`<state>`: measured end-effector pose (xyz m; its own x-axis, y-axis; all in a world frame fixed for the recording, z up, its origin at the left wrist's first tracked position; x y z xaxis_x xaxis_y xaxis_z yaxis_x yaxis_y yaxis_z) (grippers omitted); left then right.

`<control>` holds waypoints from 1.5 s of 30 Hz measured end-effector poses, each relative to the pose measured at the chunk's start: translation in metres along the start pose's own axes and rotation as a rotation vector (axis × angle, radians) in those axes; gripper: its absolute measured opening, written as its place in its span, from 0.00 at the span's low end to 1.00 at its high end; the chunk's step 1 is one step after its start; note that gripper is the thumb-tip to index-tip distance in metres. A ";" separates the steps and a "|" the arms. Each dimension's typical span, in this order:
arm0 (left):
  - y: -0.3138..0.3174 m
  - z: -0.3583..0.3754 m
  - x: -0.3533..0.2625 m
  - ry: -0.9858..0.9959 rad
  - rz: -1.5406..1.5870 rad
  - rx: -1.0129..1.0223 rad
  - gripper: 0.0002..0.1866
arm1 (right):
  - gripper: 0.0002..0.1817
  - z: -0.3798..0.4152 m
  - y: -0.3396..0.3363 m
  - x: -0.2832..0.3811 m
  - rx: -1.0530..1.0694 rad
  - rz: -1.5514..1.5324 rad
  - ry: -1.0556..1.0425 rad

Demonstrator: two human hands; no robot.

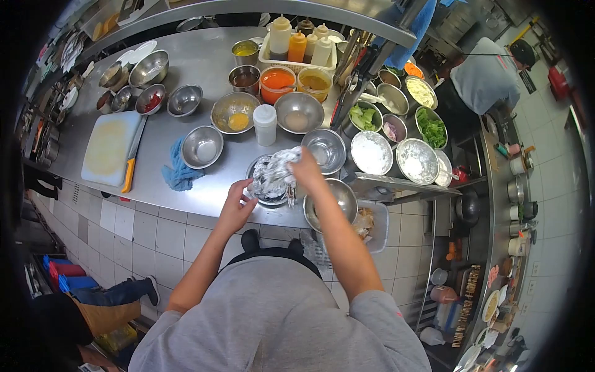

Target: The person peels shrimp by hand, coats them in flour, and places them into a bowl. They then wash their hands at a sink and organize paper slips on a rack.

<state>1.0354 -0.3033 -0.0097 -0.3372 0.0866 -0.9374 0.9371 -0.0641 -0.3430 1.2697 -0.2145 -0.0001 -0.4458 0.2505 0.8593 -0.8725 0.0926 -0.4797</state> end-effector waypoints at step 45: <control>0.197 -0.079 -0.127 0.547 -0.502 0.546 0.14 | 0.12 -0.023 -0.244 -0.106 -0.385 -0.790 -0.012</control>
<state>1.2704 -0.2482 0.0466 -0.4730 0.6798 -0.5605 0.4733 -0.3405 -0.8124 1.5346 -0.2410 0.0223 0.2558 -0.0344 0.9661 -0.7999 0.5537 0.2315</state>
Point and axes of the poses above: each hand's wrist, its own z-axis away from the middle knuckle, its own y-axis out of the palm, x = y × z, the point moved 3 cm from there along -z, towards the middle knuckle, and after that the axes turned 7 degrees about -x, right-handed, at the moved point
